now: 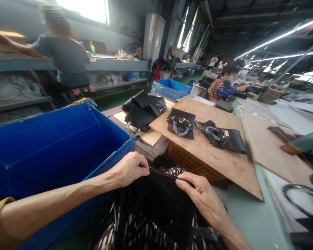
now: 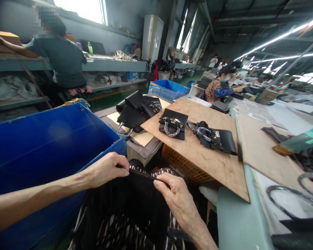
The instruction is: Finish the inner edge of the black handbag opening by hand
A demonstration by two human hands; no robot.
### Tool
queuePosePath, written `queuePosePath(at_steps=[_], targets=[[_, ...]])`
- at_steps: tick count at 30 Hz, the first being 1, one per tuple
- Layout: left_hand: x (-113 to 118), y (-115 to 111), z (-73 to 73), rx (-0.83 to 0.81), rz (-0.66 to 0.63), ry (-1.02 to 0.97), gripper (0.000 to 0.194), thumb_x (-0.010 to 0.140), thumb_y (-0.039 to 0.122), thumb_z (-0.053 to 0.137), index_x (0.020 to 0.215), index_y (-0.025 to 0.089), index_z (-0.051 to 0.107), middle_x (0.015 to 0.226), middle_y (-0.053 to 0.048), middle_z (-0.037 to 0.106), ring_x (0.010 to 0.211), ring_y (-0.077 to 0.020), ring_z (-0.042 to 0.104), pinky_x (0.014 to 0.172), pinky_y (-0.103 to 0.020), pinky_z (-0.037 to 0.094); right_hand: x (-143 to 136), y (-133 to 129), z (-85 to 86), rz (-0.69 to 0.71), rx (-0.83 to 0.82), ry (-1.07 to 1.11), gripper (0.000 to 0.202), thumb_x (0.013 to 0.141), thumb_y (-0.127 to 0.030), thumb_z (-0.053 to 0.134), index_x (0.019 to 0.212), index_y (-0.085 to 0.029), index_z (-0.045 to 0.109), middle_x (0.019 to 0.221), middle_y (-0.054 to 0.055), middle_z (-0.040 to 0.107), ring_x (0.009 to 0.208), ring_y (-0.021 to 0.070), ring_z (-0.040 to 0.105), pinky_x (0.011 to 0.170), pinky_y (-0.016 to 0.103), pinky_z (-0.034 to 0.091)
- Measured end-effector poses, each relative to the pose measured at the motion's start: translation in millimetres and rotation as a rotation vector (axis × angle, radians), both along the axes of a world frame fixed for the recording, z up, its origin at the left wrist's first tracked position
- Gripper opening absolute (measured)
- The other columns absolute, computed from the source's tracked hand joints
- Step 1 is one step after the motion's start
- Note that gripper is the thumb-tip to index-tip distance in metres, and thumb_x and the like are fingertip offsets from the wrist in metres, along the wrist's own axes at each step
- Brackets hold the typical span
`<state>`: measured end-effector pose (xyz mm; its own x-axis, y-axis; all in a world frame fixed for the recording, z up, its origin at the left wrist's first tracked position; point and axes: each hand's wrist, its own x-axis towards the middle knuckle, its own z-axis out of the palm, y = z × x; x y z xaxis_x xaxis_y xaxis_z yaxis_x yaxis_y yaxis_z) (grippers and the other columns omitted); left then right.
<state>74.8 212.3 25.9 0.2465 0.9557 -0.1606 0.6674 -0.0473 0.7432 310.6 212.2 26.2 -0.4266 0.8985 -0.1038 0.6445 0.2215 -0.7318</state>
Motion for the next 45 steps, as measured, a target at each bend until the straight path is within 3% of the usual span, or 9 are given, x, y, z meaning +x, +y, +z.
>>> queuePosePath(at_steps=[3,6,9,11,16,21,30,45], targets=[[1,1,-1.0,0.01,0.025,0.023,0.014,0.066,0.021,0.053,0.063,0.016,0.065,0.057,0.004,0.057,0.056,-0.0084,0.05,0.051,-0.017,0.031,1,0,-1.7,0.011,0.022,-0.028,0.021,0.087,-0.03,0.046,0.074,-0.022,0.06,0.076,-0.005,0.061,0.073,0.0137,0.055,0.067,0.024,0.039],[3,1,-1.1,0.021,0.038,0.05,0.015,0.065,0.019,0.05,0.062,0.016,0.065,0.056,0.003,0.056,0.055,-0.0082,0.049,0.051,-0.017,0.031,2,-5,-7.8,0.009,0.202,-0.117,0.011,0.083,-0.028,0.055,0.089,-0.022,0.061,0.09,-0.002,0.064,0.084,0.0168,0.057,0.075,0.027,0.041],[5,0,0.1,0.038,0.037,0.073,0.016,0.066,0.02,0.049,0.062,0.017,0.064,0.055,0.003,0.055,0.053,-0.0084,0.048,0.05,-0.018,0.031,-2,-11,-13.3,0.028,0.472,-0.249,0.037,0.072,-0.027,0.068,0.106,-0.019,0.056,0.103,0.004,0.062,0.093,0.0229,0.055,0.081,0.033,0.04],[7,-1,0.7,0.047,0.034,0.092,0.016,0.067,0.021,0.049,0.062,0.017,0.064,0.055,0.003,0.056,0.053,-0.0088,0.048,0.051,-0.019,0.031,-7,-16,-13.9,0.062,0.541,-0.295,0.039,0.069,-0.029,0.071,0.104,-0.019,0.057,0.1,0.005,0.062,0.09,0.024,0.055,0.077,0.034,0.041],[8,-1,-1.0,0.027,0.036,0.107,0.017,0.068,0.022,0.048,0.062,0.016,0.064,0.056,0.002,0.056,0.054,-0.0099,0.049,0.051,-0.02,0.031,-15,-16,-9.1,0.034,0.471,-0.301,0.024,0.07,-0.031,0.07,0.09,-0.022,0.06,0.089,0.002,0.062,0.08,0.0207,0.055,0.072,0.032,0.041],[9,-1,-1.1,0.022,0.032,0.102,0.017,0.067,0.023,0.049,0.062,0.016,0.064,0.054,0.003,0.054,0.052,-0.009,0.046,0.05,-0.019,0.029,-12,-10,-10.1,-0.009,0.266,-0.151,0.003,0.08,-0.024,0.06,0.079,-0.023,0.063,0.079,-0.003,0.061,0.075,0.0149,0.055,0.07,0.026,0.04],[9,0,-0.8,0.01,0.036,0.108,0.015,0.066,0.024,0.052,0.061,0.016,0.064,0.052,0.004,0.053,0.051,-0.008,0.045,0.047,-0.018,0.028,-14,-7,-5.5,-0.028,0.148,-0.072,0.021,0.083,-0.028,0.05,0.065,-0.02,0.058,0.069,-0.004,0.057,0.068,0.0132,0.053,0.063,0.024,0.037],[10,-1,2.4,0.02,0.07,0.108,0.01,0.061,0.02,0.056,0.055,0.015,0.062,0.046,0.005,0.046,0.047,-0.0068,0.043,0.045,-0.019,0.026,-12,-8,-7.2,-0.03,0.085,-0.026,0.016,0.082,-0.028,0.051,0.07,-0.022,0.061,0.075,-0.004,0.061,0.073,0.0154,0.055,0.068,0.026,0.038]])
